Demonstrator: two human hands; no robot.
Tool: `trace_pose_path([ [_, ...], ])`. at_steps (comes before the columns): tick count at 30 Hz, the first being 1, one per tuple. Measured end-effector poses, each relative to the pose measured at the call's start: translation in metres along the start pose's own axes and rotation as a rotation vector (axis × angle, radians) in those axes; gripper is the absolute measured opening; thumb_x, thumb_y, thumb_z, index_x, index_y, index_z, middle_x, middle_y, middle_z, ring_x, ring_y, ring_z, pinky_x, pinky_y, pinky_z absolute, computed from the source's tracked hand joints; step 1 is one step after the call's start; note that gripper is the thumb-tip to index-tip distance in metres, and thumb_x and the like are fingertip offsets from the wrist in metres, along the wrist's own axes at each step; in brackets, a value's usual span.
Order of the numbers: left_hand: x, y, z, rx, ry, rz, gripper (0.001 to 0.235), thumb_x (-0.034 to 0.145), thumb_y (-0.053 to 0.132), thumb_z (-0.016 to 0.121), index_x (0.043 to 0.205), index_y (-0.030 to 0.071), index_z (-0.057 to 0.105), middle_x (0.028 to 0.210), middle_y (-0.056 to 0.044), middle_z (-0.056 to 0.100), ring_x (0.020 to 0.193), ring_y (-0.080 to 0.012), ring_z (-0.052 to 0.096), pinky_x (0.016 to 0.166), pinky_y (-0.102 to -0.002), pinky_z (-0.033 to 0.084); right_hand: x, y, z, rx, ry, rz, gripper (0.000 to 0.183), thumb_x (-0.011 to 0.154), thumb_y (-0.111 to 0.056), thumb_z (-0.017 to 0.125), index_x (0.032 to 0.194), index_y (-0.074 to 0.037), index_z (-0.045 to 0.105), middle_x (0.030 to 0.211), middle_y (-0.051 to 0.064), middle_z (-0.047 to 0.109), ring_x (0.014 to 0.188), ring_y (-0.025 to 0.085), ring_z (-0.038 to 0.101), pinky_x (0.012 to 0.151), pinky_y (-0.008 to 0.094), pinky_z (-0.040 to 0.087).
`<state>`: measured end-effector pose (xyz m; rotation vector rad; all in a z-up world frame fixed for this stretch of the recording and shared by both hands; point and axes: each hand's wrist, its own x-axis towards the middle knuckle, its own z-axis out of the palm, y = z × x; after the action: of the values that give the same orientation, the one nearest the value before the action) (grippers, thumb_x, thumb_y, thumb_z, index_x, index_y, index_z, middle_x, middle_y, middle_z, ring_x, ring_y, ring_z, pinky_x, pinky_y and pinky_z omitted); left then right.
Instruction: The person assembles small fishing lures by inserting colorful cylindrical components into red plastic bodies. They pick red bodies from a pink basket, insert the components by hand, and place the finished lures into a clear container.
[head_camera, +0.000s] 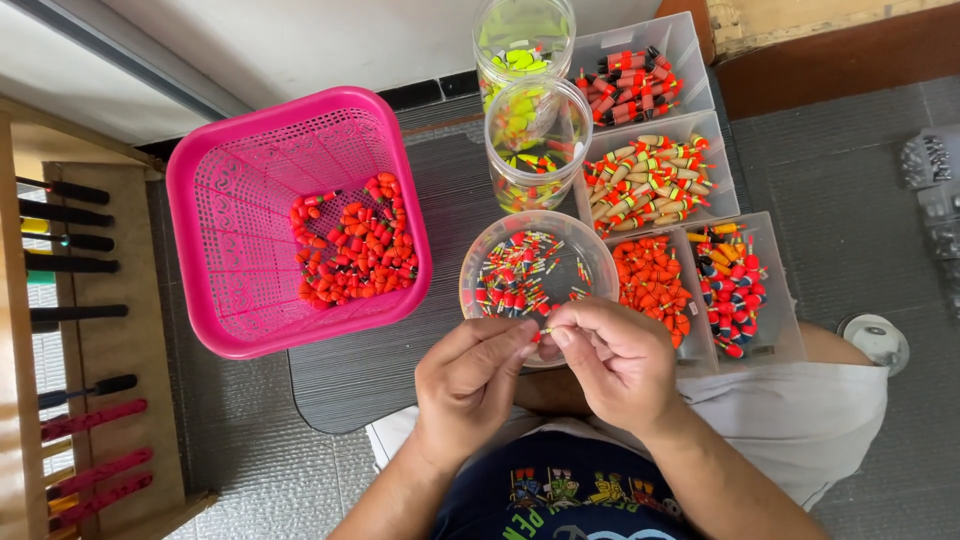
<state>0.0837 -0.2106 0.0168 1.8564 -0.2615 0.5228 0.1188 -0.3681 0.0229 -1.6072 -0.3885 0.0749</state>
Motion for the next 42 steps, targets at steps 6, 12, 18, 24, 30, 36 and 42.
trace_pose_path([
  [6, 0.006, -0.008, -0.011, 0.172, -0.186, 0.278, 0.025, 0.093, -0.007, 0.056, 0.116, 0.003, 0.060, 0.108, -0.013, 0.065, 0.086, -0.0235, 0.070, 0.069, -0.032, 0.058, 0.007, -0.012, -0.004, -0.188, -0.058, -0.121, 0.017, 0.094, -0.009, 0.050, 0.086, 0.000, 0.061, 0.073, 0.009, 0.064, 0.061, 0.015, 0.063, 0.057, 0.023, 0.051],
  [12, 0.007, -0.010, -0.003, 0.171, -0.131, 0.287, 0.021, 0.092, -0.006, 0.058, 0.112, 0.002, 0.062, 0.105, -0.013, 0.066, 0.083, -0.0227, 0.070, 0.067, -0.031, 0.057, 0.009, -0.003, -0.002, -0.193, -0.047, -0.141, 0.016, 0.094, -0.009, 0.050, 0.088, 0.001, 0.061, 0.071, 0.008, 0.065, 0.060, 0.015, 0.065, 0.059, 0.023, 0.054],
  [18, 0.021, -0.006, 0.005, 0.116, 0.045, 0.139, 0.011, 0.081, 0.000, 0.070, 0.091, 0.004, 0.074, 0.083, -0.009, 0.073, 0.061, -0.0284, 0.069, 0.054, -0.034, 0.057, 0.006, 0.024, 0.002, 0.165, 0.086, 0.005, 0.016, 0.092, -0.005, 0.056, 0.098, 0.005, 0.068, 0.074, 0.016, 0.073, 0.065, 0.014, 0.068, 0.059, 0.030, 0.060],
  [24, 0.005, -0.001, 0.021, -0.173, 0.212, -0.466, 0.024, 0.081, 0.009, 0.073, 0.104, 0.003, 0.070, 0.099, -0.010, 0.075, 0.090, -0.0117, 0.070, 0.085, -0.024, 0.057, 0.017, -0.002, -0.005, 1.441, -0.018, 0.341, 0.074, 0.097, -0.055, 0.037, 0.143, 0.004, 0.037, 0.149, 0.028, 0.033, 0.143, 0.037, 0.027, 0.115, 0.044, 0.029],
  [30, 0.010, 0.019, 0.015, 0.345, -0.078, 0.072, 0.025, 0.084, 0.011, 0.074, 0.107, 0.004, 0.067, 0.110, -0.006, 0.070, 0.110, -0.0254, 0.065, 0.098, -0.040, 0.048, 0.014, 0.010, 0.003, 1.644, -0.026, 0.370, 0.069, 0.099, -0.048, 0.043, 0.141, 0.006, 0.038, 0.150, 0.026, 0.029, 0.146, 0.034, 0.020, 0.120, 0.048, 0.017],
  [36, 0.000, 0.023, 0.017, -1.419, 0.170, -0.211, 0.083, 0.092, 0.068, 0.033, 0.153, 0.015, 0.018, 0.162, -0.015, 0.013, 0.155, -0.0294, 0.006, 0.129, -0.049, 0.002, 0.011, 0.007, -0.006, 1.727, 0.040, 0.309, 0.074, 0.097, -0.051, 0.041, 0.142, 0.008, 0.034, 0.154, 0.024, 0.023, 0.147, 0.034, 0.016, 0.123, 0.046, 0.010],
  [42, -0.003, 0.025, 0.009, -1.219, 0.098, -0.167, 0.077, 0.099, 0.061, 0.043, 0.154, 0.011, 0.021, 0.160, -0.021, 0.020, 0.151, -0.0358, 0.020, 0.128, -0.052, 0.014, -0.001, 0.007, -0.041, 1.754, 0.129, 0.375, 0.069, 0.094, -0.044, 0.053, 0.137, 0.009, 0.043, 0.139, 0.030, 0.044, 0.133, 0.038, 0.042, 0.113, 0.044, 0.034],
])
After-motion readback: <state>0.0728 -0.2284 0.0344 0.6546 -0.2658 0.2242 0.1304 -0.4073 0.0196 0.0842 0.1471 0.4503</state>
